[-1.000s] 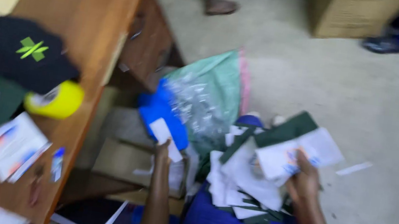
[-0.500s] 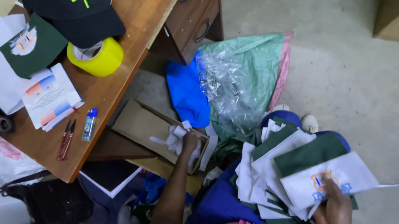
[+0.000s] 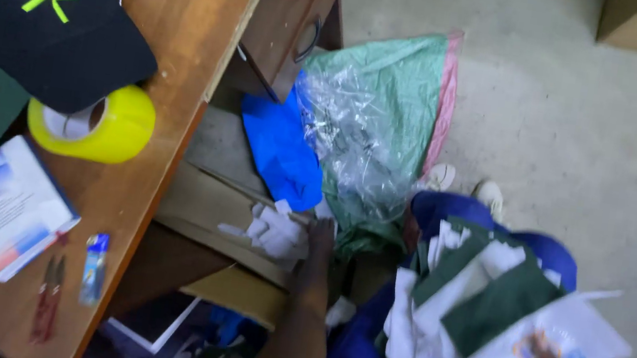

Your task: Cutting out printed logos from a fabric sheet using scissors

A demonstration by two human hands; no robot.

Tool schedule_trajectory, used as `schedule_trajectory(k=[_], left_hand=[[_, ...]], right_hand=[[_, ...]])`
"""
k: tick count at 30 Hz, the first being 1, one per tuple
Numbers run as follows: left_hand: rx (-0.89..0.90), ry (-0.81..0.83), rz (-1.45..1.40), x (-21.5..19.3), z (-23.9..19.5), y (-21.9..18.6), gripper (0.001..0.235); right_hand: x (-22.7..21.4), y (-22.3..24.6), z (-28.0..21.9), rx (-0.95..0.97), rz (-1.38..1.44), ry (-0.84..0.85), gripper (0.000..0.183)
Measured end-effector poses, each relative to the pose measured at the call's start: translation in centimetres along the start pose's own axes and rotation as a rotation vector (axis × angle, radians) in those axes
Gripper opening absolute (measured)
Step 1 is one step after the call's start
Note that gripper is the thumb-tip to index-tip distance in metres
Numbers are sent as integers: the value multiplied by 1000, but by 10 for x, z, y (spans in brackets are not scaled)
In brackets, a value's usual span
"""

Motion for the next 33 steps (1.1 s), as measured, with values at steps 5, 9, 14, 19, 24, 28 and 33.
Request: schedule_trajectory(k=[5, 9, 14, 19, 24, 28, 33], left_hand=[[-114, 114, -234, 8, -1, 7, 24], [-224, 154, -388, 8, 16, 33, 32], [-431, -176, -545, -6, -5, 80, 24], [-786, 3, -689, 4, -41, 126, 32], [-691, -318, -507, -26, -31, 146, 40], [-1021, 22, -204, -10, -64, 145, 40], [-1238, -82, -307, -13, -69, 139, 42]], right_hand=[[-26, -11, 34, 74, -182, -191, 33], [-20, -7, 53, -57, -344, -260, 36], [-34, -6, 98, -3, -361, -133, 36], [-1, -1, 73, 54, -337, -97, 38], [37, 21, 39, 129, -271, -166, 43], [-2, -3, 68, -7, -313, -97, 41], [-41, -9, 101, -45, -410, -145, 27]])
Point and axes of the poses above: each hand's wrist, its own z-axis towards the middle knuckle, its own x-axis out of the palm, y = z × x, the point moved 3 cm from there along z, towards the middle knuckle, and after that the axes turned 6 degrees about x, right-handed, at the moved point
